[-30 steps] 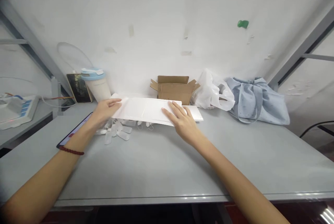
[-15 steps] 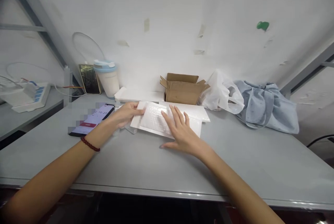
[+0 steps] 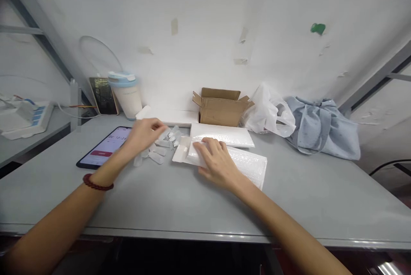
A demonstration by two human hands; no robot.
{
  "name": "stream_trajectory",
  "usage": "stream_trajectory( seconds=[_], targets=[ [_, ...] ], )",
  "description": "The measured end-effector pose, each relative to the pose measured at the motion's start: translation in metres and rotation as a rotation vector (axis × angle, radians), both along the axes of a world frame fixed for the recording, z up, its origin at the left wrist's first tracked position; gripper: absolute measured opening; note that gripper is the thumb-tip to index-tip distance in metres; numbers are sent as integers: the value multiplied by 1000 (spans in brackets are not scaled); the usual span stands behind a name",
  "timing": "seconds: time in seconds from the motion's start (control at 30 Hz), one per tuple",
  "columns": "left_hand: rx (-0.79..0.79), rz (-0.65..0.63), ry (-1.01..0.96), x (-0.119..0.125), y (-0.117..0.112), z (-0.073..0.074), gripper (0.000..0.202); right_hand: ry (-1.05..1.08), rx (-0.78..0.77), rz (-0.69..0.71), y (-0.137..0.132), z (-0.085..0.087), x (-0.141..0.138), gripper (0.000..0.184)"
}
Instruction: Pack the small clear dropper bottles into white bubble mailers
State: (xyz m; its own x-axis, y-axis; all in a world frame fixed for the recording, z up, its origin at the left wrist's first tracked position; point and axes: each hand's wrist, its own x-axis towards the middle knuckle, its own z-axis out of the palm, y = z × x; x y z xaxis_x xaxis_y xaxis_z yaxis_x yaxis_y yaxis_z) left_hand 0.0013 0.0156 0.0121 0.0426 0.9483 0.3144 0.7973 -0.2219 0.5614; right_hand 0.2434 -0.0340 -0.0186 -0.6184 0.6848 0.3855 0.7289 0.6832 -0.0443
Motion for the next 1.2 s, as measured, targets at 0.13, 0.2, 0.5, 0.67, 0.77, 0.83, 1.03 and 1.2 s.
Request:
stream_trajectory(
  seconds=[0.13, 0.2, 0.5, 0.67, 0.77, 0.83, 1.03, 1.2],
  targets=[
    [-144, -57, 36, -42, -1, 24, 22, 82, -116, -1, -1, 5, 2, 51],
    [-285, -185, 78, -56, -5, 28, 28, 123, -174, 11, -1, 5, 1, 53],
    [-258, -384, 441, -51, 2, -8, 31, 211, -414, 72, 2, -4, -8, 50],
    [-113, -351, 229, -44, -1, -3, 23, 245, -470, 63, 1, -5, -6, 51],
    [-94, -318, -111, -34, -10, 9, 31, 250, -505, 43, 0, -4, -6, 53],
    [-133, -336, -318, -25, -16, 14, 31, 265, -509, 36, 0, -3, -6, 53],
    [-397, -428, -455, -3, -18, -1, 29, 323, -491, 50, 0, -2, -5, 54],
    [-294, -530, -352, 6, -16, -14, 20, 367, -480, 68, 1, -5, -3, 53]
  ],
)
